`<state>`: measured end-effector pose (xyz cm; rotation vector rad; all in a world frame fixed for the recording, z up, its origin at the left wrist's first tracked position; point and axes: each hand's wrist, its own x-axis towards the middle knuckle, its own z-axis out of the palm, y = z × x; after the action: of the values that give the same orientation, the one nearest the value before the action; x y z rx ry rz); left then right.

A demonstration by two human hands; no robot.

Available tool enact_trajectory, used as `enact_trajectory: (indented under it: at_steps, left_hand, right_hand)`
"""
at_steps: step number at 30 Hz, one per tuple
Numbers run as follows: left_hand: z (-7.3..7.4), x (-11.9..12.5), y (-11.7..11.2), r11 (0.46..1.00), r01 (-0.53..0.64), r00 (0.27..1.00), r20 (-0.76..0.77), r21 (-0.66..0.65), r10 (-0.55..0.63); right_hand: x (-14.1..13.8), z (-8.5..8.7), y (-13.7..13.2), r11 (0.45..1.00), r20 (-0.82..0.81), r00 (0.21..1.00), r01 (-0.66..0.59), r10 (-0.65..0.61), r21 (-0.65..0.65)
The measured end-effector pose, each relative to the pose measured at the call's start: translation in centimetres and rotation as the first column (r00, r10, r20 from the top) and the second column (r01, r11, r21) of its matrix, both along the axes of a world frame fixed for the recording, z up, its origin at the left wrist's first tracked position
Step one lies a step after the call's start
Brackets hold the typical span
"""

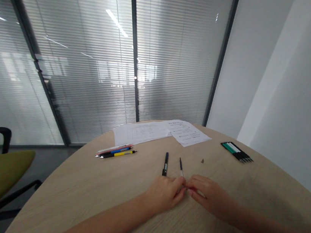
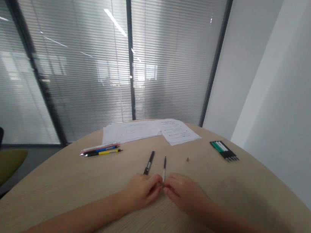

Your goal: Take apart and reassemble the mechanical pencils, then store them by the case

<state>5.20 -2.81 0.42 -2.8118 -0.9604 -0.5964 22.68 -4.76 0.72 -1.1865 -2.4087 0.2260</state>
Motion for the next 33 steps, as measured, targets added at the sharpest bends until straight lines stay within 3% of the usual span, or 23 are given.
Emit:
enact_trajectory:
  at_steps: [5, 8, 14, 19, 27, 33]
  left_hand:
    - [0.1, 0.1, 0.0, 0.999, -0.044, 0.999, -0.007, -0.031, 0.044]
    - [0.2, 0.1, 0.1, 0.991, -0.104, 0.994, 0.003, -0.086, 0.105]
    - [0.3, 0.1, 0.1, 0.989, -0.104, 0.995, -0.004, -0.105, 0.105]
    - [0.2, 0.1, 0.1, 0.995, -0.084, 0.996, -0.034, -0.059, 0.082]
    - [0.1, 0.0, 0.1, 0.998, -0.045, 0.998, -0.041, -0.035, 0.044]
    - [0.5, -0.3, 0.4, 0.996, -0.078, 0.992, 0.091, -0.042, 0.082]
  right_hand:
    - [0.4, -1.0, 0.7, 0.997, -0.008, 0.997, 0.077, -0.078, -0.031]
    - [1.2, -1.1, 2.1, 0.982, 0.067, 0.98, 0.189, -0.188, -0.009]
    - [2.2, -1.1, 5.3, 0.882, 0.3, 0.83, 0.445, -0.471, 0.154]
    - [1.8, -1.4, 6.4, 0.865, 0.349, 0.791, 0.461, -0.502, 0.199]
    - [1.7, -1.1, 5.6, 0.865, 0.379, 0.777, 0.438, -0.502, 0.246]
    - [2.3, -0.9, 4.6, 0.85, 0.343, 0.779, 0.459, -0.524, 0.257]
